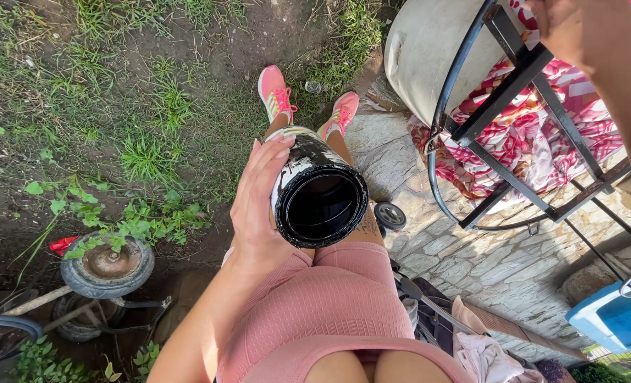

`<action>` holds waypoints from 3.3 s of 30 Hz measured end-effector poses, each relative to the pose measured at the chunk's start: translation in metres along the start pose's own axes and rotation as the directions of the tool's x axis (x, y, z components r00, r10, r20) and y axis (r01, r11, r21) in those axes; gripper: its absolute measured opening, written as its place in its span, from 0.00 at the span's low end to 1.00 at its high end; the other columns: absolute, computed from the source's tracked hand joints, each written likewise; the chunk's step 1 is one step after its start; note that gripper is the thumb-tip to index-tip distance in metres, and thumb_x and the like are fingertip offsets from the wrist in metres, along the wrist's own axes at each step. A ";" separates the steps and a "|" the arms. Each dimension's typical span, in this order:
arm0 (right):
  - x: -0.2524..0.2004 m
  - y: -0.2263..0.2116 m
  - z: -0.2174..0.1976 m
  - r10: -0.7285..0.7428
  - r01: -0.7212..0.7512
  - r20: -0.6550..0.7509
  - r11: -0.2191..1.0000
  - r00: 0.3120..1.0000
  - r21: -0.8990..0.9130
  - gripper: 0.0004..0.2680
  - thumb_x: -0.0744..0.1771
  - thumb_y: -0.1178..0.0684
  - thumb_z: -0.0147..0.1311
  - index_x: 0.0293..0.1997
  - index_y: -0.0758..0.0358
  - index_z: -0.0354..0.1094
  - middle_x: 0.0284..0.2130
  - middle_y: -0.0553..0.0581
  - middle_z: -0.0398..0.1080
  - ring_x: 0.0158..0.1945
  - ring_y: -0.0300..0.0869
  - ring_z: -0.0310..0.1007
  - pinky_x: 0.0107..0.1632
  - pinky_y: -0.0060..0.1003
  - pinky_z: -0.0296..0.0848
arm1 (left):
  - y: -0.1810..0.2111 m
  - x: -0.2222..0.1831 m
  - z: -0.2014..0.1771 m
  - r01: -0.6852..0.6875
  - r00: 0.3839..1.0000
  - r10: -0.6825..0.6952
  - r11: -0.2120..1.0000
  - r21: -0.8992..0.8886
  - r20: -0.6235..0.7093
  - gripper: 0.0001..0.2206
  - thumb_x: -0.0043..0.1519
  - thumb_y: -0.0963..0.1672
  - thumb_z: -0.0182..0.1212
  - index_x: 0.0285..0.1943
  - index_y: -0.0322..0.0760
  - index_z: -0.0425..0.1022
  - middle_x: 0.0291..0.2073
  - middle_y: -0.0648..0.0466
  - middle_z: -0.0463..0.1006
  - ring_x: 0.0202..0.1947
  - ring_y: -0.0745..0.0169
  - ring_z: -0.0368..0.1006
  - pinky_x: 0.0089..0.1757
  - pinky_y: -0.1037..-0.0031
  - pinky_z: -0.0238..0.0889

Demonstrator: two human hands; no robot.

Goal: Painting a metal frame using a brush and black paint

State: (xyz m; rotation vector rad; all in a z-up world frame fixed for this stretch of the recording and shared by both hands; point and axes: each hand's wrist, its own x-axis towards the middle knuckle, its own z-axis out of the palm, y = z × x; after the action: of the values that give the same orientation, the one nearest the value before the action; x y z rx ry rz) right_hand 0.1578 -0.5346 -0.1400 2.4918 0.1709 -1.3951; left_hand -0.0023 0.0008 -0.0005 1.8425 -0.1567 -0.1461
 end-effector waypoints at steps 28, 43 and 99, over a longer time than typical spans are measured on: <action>-0.030 -0.055 -0.084 -0.016 0.016 0.057 1.000 0.998 0.006 0.10 0.74 0.56 0.46 0.59 0.69 0.68 0.44 0.65 0.76 0.45 0.51 0.79 0.56 0.50 0.80 | 0.014 -0.014 0.054 -0.090 0.982 0.106 0.990 0.106 -0.157 0.18 0.71 0.42 0.54 0.68 0.27 0.60 0.64 0.33 0.69 0.67 0.32 0.68 0.70 0.35 0.57; 0.021 -0.001 -0.041 -0.072 0.072 -0.014 0.922 0.997 0.380 0.13 0.77 0.47 0.38 0.46 0.68 0.62 0.24 0.67 0.67 0.24 0.54 0.63 0.31 0.51 0.64 | 0.017 -0.020 0.123 -0.011 0.979 0.021 0.999 0.048 -0.204 0.25 0.66 0.44 0.63 0.69 0.28 0.61 0.65 0.38 0.70 0.69 0.36 0.68 0.71 0.45 0.56; -0.006 -0.021 -0.017 -0.427 0.400 -0.123 0.896 0.896 -0.193 0.09 0.72 0.47 0.45 0.41 0.59 0.70 0.26 0.59 0.75 0.31 0.48 0.82 0.36 0.39 0.81 | 0.015 0.081 0.120 -0.093 0.982 0.089 0.996 -0.015 -0.167 0.22 0.58 0.37 0.69 0.60 0.20 0.70 0.55 0.36 0.78 0.56 0.29 0.76 0.61 0.41 0.62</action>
State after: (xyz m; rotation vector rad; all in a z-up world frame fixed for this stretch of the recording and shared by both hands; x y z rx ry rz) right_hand 0.1637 -0.5089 -0.1304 2.5207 0.8644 -1.2523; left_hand 0.0552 -0.1313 -0.0200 1.8119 -0.1217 0.0701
